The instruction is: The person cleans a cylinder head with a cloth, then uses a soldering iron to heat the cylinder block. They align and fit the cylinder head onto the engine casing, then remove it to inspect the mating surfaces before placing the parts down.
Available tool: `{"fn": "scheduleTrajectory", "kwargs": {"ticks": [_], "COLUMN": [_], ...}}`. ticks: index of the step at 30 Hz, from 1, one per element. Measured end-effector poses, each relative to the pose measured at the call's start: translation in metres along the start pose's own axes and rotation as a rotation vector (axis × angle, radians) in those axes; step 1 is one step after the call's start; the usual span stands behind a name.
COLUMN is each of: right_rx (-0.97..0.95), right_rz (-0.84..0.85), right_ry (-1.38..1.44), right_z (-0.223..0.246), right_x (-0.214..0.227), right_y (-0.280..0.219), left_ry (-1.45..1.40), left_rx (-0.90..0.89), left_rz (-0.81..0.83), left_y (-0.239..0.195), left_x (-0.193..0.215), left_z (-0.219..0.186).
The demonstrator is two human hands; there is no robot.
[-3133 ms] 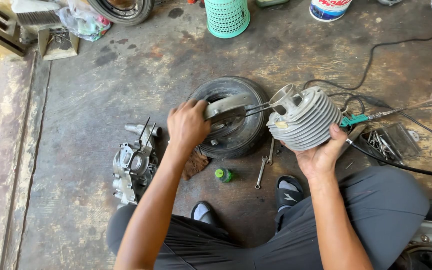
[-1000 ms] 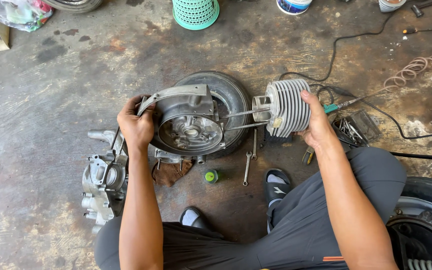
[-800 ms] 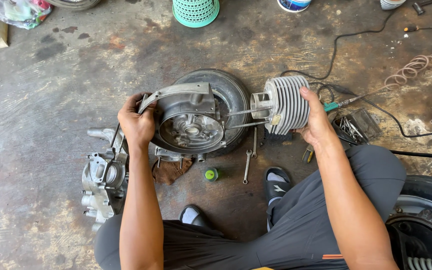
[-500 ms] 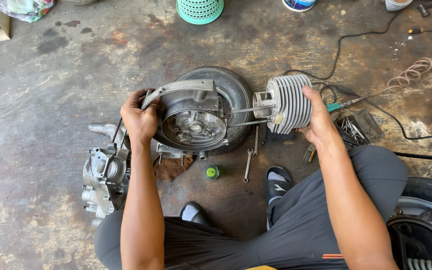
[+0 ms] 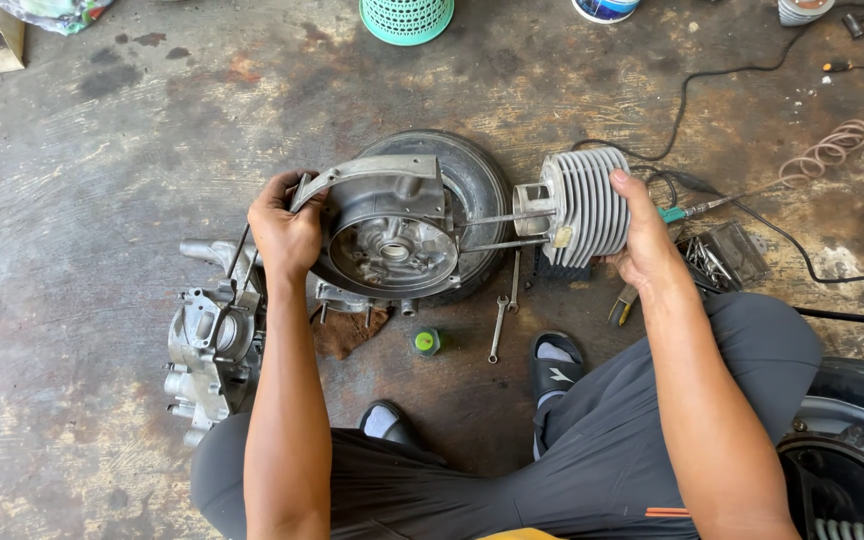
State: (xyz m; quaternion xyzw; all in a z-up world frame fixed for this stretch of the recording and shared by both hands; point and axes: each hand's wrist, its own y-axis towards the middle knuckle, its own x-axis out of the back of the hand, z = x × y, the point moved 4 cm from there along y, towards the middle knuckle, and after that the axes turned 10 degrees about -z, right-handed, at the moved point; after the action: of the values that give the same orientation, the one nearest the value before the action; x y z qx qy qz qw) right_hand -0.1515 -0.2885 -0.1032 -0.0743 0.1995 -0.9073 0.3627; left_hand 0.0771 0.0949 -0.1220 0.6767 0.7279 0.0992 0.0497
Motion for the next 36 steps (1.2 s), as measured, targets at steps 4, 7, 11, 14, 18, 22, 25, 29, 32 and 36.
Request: {"fn": "scheduleTrajectory", "kwargs": {"ticks": [4, 7, 11, 14, 18, 22, 25, 29, 32, 36], "right_rx": [-0.002, -0.008, -0.017, -0.019, -0.041, -0.017, -0.025, -0.023, -0.013, -0.012], "right_rz": [-0.014, -0.064, -0.104, -0.117, -0.146, -0.124, -0.111, -0.09, -0.055, -0.038], "right_ry": [-0.016, -0.045, -0.051, -0.052, -0.061, -0.054, -0.07, -0.059, -0.057, -0.039], "right_z": [-0.001, 0.004, -0.001, -0.007, -0.005, -0.006, 0.002, -0.006, -0.011, -0.017], "right_x": [0.0, -0.006, -0.008, -0.003, -0.007, -0.004, -0.008, -0.005, -0.016, -0.035], "right_y": [-0.002, -0.008, -0.007, 0.0, -0.009, -0.002, -0.014, -0.006, -0.008, -0.016], "left_ry": [0.018, 0.029, 0.042, 0.04, 0.045, 0.046, 0.052, 0.08, 0.106, 0.126], "left_rx": [-0.004, 0.001, 0.014, 0.032, 0.063, 0.063, 0.066, 0.069, 0.064, 0.059], "left_rz": [0.004, 0.002, 0.007, 0.011, 0.014, 0.014, 0.009, 0.01, 0.017, 0.001], "left_y": [0.0, 0.001, -0.001, 0.0, 0.0, 0.0, 0.0, -0.003, -0.004, -0.003], "left_x": [-0.001, -0.001, 0.0, 0.0, 0.002, -0.001, 0.0, -0.001, -0.005, -0.003], "left_z": [0.002, 0.004, 0.006, 0.006, 0.007, 0.008, 0.009, 0.004, 0.001, 0.004]}}
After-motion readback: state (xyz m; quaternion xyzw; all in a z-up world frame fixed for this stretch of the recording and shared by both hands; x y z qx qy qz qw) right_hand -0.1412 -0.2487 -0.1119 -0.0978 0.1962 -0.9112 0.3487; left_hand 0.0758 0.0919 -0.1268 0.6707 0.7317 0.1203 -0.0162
